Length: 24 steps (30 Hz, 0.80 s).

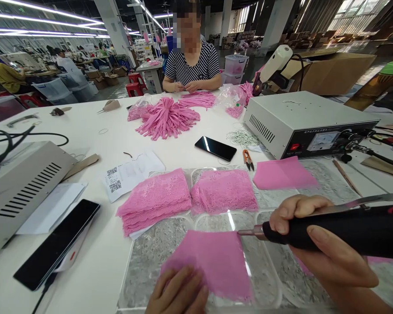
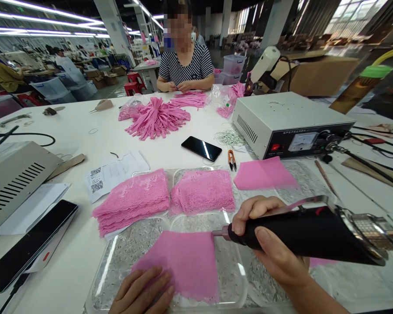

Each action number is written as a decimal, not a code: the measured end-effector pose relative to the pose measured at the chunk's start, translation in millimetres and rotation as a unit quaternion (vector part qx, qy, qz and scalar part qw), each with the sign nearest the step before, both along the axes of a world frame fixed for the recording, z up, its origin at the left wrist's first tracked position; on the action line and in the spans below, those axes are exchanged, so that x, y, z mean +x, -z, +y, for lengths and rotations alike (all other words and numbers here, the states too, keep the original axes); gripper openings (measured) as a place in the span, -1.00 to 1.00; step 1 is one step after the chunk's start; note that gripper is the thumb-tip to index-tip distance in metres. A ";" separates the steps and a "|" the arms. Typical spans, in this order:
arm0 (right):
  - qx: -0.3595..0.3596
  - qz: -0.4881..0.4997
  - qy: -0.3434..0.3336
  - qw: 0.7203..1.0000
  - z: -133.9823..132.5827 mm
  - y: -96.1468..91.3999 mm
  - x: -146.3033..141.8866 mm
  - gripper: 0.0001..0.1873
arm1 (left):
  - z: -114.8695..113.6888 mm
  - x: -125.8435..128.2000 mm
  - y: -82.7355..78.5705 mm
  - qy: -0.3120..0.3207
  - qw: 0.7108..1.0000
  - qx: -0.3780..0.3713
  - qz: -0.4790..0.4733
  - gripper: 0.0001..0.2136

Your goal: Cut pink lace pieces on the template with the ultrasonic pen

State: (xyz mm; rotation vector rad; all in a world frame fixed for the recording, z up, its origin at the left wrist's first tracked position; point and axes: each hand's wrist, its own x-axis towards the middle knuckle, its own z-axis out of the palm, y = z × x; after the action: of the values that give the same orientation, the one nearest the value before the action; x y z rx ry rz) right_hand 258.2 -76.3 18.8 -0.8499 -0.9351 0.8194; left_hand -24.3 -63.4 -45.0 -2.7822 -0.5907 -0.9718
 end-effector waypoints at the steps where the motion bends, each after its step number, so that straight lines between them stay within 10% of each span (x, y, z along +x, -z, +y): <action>1: 0.002 -0.002 0.000 1.000 0.7 -0.1 0.0 -0.86 | 0.3 0.1 -0.7 0.000 1.000 -0.005 -0.002 -0.79; 24: -0.051 0.014 -0.073 0.996 -34.3 -0.3 7.7 -0.82 | -16.3 52.4 -2.8 0.126 0.991 -0.047 -0.019 -0.92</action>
State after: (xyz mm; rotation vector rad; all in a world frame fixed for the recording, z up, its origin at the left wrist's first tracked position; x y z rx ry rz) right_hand 265.9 -110.6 19.2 -0.8643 -0.9455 1.0103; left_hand 28.1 -79.7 -42.2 -2.9827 -0.2996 -1.0721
